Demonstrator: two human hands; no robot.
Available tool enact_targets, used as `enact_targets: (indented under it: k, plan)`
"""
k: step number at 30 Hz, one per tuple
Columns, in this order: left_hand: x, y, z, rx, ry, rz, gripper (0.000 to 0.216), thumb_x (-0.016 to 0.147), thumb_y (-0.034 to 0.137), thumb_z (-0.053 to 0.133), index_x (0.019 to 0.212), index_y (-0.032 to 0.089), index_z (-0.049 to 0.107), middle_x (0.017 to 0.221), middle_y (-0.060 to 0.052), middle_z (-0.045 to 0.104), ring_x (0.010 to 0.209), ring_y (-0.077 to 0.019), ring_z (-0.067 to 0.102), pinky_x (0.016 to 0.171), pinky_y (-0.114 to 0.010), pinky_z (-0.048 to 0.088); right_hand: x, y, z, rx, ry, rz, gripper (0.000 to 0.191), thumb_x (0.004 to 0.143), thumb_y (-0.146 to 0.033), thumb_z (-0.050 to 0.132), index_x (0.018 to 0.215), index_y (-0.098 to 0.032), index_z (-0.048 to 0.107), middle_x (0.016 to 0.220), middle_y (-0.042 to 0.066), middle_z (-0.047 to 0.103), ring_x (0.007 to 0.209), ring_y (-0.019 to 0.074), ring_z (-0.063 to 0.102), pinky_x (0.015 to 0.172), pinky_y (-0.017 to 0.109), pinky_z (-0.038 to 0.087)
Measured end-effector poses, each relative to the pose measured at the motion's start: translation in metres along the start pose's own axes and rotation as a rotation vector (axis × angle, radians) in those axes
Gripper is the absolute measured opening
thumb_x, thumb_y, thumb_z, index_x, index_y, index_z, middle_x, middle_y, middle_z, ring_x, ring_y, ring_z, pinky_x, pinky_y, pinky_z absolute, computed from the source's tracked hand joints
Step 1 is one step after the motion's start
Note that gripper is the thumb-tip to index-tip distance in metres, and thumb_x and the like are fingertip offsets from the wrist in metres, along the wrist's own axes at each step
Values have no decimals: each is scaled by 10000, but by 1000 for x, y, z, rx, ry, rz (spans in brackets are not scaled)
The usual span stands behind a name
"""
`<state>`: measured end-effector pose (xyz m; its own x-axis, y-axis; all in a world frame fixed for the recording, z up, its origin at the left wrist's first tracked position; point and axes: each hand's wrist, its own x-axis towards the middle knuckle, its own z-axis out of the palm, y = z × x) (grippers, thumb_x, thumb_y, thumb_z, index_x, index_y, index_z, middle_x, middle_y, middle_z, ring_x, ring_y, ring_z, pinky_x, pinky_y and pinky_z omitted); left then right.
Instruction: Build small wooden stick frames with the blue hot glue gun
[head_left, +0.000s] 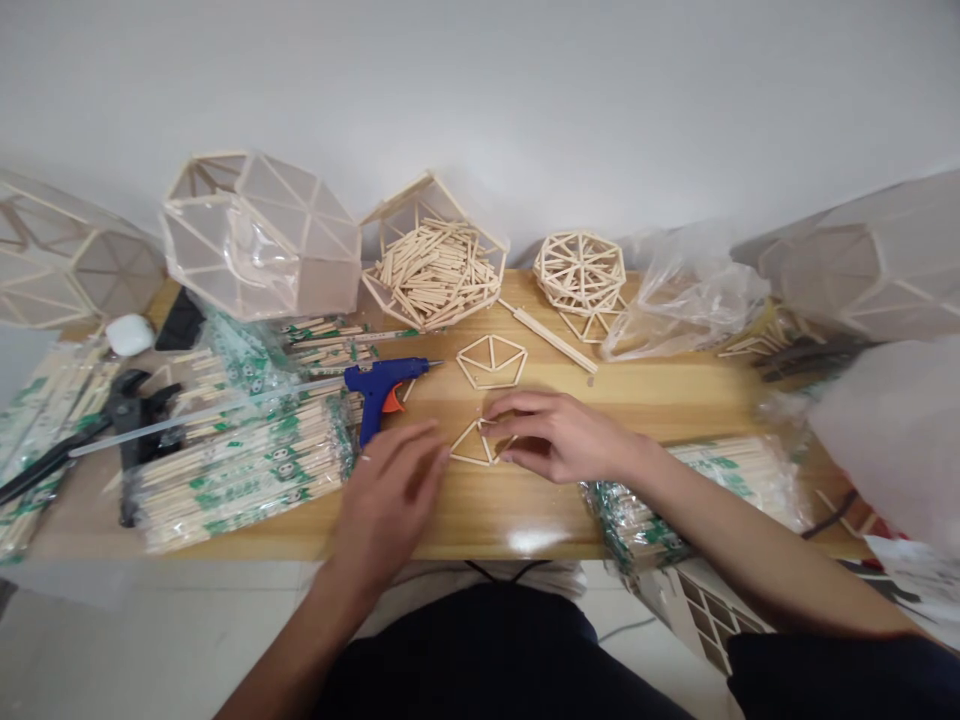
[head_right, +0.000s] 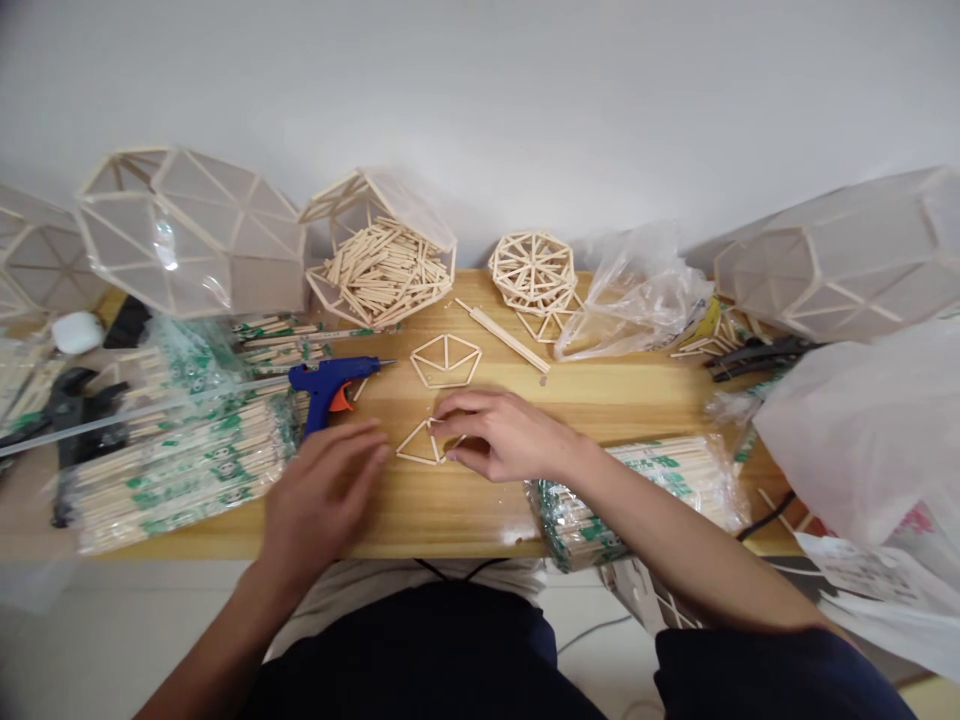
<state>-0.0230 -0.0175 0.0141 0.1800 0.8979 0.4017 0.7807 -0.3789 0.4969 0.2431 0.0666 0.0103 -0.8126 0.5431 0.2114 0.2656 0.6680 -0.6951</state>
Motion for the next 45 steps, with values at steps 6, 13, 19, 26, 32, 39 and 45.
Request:
enact_targets:
  k: [6, 13, 19, 26, 32, 39, 45]
  plan:
    - [25, -34, -38, 320, -9, -450, 252, 1009, 459, 638, 933, 226, 697, 863, -56, 701, 738, -250, 673, 678, -388, 497, 1, -3, -1, 23, 18, 17, 220, 973, -145, 656, 1154, -197, 768, 1255, 114, 726, 1184, 244, 718, 1068, 421, 598]
    - [33, -38, -24, 413, -72, -497, 400, 937, 617, 654, 932, 233, 765, 1031, -116, 710, 894, -336, 711, 665, -410, 504, -1, -2, 0, 42, 40, 18, 208, 974, -161, 659, 1142, -210, 772, 1179, 95, 698, 1066, 223, 706, 979, 409, 617]
    - [32, -39, -32, 260, -49, -554, 388, 900, 601, 646, 870, 218, 700, 952, -74, 681, 793, -266, 691, 724, -416, 539, 0, -3, 0, 5, 5, 8, 186, 1002, -176, 628, 1106, -193, 781, 1083, 87, 693, 964, 202, 693, 890, 360, 597]
    - [12, -28, -54, -404, -13, -758, 464, 797, 617, 784, 1029, 252, 616, 862, -23, 776, 726, -240, 764, 634, -359, 603, -1, -4, 5, -39, -12, -34, 199, 987, -168, 612, 1078, -185, 788, 988, 71, 686, 849, 185, 674, 801, 325, 558]
    - [-3, -21, -58, -639, -70, -756, 392, 859, 542, 784, 991, 230, 586, 689, -4, 748, 520, -193, 679, 510, -317, 556, -1, -9, 9, -97, -12, -87, 190, 978, -169, 608, 1039, -189, 787, 940, 61, 665, 797, 177, 636, 749, 310, 522]
    - [-23, -20, -47, -651, -110, -730, 330, 905, 464, 749, 1075, 217, 610, 850, 5, 745, 530, -120, 578, 521, -265, 474, 0, -10, 11, -129, -39, -103, 207, 979, -172, 600, 1074, -181, 783, 951, 70, 662, 788, 180, 620, 745, 315, 509]
    - [-41, -26, -37, -437, -198, -788, 374, 871, 563, 749, 903, 198, 674, 626, 32, 599, 548, -151, 526, 533, -274, 428, 0, -10, 10, -99, -31, -92, 220, 994, -167, 593, 1111, -175, 779, 990, 82, 679, 812, 181, 649, 757, 318, 535]
